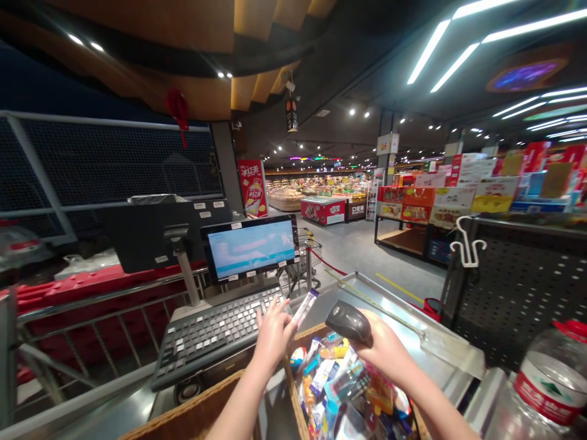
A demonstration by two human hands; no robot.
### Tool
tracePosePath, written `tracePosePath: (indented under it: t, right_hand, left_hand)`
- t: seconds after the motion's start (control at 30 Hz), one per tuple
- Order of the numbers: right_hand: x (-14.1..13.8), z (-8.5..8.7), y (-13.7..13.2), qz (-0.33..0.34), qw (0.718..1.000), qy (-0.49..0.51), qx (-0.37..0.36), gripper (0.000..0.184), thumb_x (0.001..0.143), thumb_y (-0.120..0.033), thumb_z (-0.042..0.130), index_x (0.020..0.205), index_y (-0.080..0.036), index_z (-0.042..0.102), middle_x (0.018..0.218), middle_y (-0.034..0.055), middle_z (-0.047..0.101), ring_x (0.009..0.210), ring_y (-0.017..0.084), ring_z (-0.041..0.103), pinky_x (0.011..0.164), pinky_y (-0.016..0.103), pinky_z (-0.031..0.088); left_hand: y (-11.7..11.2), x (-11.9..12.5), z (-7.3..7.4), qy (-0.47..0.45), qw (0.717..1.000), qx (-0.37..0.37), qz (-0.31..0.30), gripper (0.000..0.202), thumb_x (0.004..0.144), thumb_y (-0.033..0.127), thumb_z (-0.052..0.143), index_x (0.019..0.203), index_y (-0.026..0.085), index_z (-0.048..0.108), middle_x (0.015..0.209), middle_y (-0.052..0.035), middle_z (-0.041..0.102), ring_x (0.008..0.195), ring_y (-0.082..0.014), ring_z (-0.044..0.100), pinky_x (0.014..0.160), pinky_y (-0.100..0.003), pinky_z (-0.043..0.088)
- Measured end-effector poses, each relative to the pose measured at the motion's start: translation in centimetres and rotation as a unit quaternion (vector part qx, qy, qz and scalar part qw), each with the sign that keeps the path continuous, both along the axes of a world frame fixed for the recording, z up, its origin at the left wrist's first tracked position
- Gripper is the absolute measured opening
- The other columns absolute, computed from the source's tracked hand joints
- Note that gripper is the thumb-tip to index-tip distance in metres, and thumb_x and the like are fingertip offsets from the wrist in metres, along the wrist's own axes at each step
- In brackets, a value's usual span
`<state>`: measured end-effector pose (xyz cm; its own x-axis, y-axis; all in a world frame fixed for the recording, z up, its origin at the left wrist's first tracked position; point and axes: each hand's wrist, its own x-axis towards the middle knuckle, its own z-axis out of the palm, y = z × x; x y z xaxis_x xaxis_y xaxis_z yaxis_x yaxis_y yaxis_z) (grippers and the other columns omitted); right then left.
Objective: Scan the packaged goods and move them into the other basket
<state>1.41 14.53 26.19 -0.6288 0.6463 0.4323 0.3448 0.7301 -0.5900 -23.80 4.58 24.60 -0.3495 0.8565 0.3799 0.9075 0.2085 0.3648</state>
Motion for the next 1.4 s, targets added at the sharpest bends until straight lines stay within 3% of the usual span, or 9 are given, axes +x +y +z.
tracePosePath:
  t: [0.17,0.3,0.7,0.93,1.23,1.4]
  right_hand:
    - [-0.4,0.8,-1.3,0.021,0.999,0.02,0.031,0.051,0.068,-0.019,0.058,0.119,-0.016,0.061,0.125,0.0124,0.062,0.12,0.03,0.053,0.105,0.045,0.04]
    - [-0.7,1.4,-2.5,0.023,0.999,0.02,0.04,0.053,0.068,-0.018,0.058,0.12,-0.015,0.061,0.125,0.0138,0.062,0.119,0.031,0.054,0.104,0.046,0.041]
    - [-2.1,2.3,-4.7,0.046,0.998,0.001,0.051,0.043,0.066,-0.014,0.055,0.108,-0.017,0.067,0.119,0.0113,0.065,0.121,0.032,0.052,0.106,0.048,0.039]
    - [-2.9,2.3,-5.7,0.056,0.997,0.006,0.053,0.053,0.07,-0.017,0.057,0.123,-0.014,0.059,0.128,0.0144,0.059,0.122,0.031,0.052,0.106,0.046,0.04]
    - [-4.6,3.5,-8.0,0.095,0.994,-0.005,0.057,0.055,0.067,-0.012,0.055,0.121,-0.017,0.061,0.127,0.0129,0.061,0.119,0.029,0.054,0.103,0.044,0.042]
    - [-5.7,3.3,-8.9,0.124,0.991,-0.003,0.055,0.057,0.066,-0.01,0.054,0.122,-0.018,0.06,0.125,0.0127,0.062,0.117,0.028,0.055,0.102,0.044,0.042]
  left_hand:
    - [-1.5,-0.4,2.2,0.002,1.0,0.008,-0.017,0.029,0.089,0.035,0.048,0.071,0.021,0.066,0.142,-0.0042,0.052,0.144,-0.0316,0.024,0.111,-0.07,0.006]
    - [-2.5,-0.7,3.1,0.038,0.999,0.018,-0.019,0.025,0.089,0.031,0.049,0.073,0.021,0.065,0.143,-0.0042,0.051,0.145,-0.0302,0.022,0.111,-0.07,0.006]
    - [-5.1,-2.9,3.8,0.022,1.0,0.014,0.003,0.029,0.09,0.04,0.05,0.072,0.022,0.065,0.144,-0.0036,0.05,0.145,-0.031,0.02,0.109,-0.071,0.007]
    - [-6.5,-4.0,3.9,0.019,1.0,0.011,0.021,0.03,0.09,0.038,0.049,0.07,0.022,0.065,0.143,-0.003,0.051,0.145,-0.0309,0.021,0.109,-0.072,0.008]
    - [-9.1,-5.4,4.0,0.016,0.999,-0.015,0.05,0.019,0.086,0.029,0.053,0.073,0.022,0.065,0.142,-0.0032,0.052,0.145,-0.0306,0.022,0.109,-0.071,0.007]
    - [-10.8,-6.3,4.0,0.012,0.997,-0.019,0.068,0.019,0.086,0.029,0.053,0.073,0.023,0.065,0.142,-0.0027,0.052,0.145,-0.0301,0.022,0.11,-0.07,0.006]
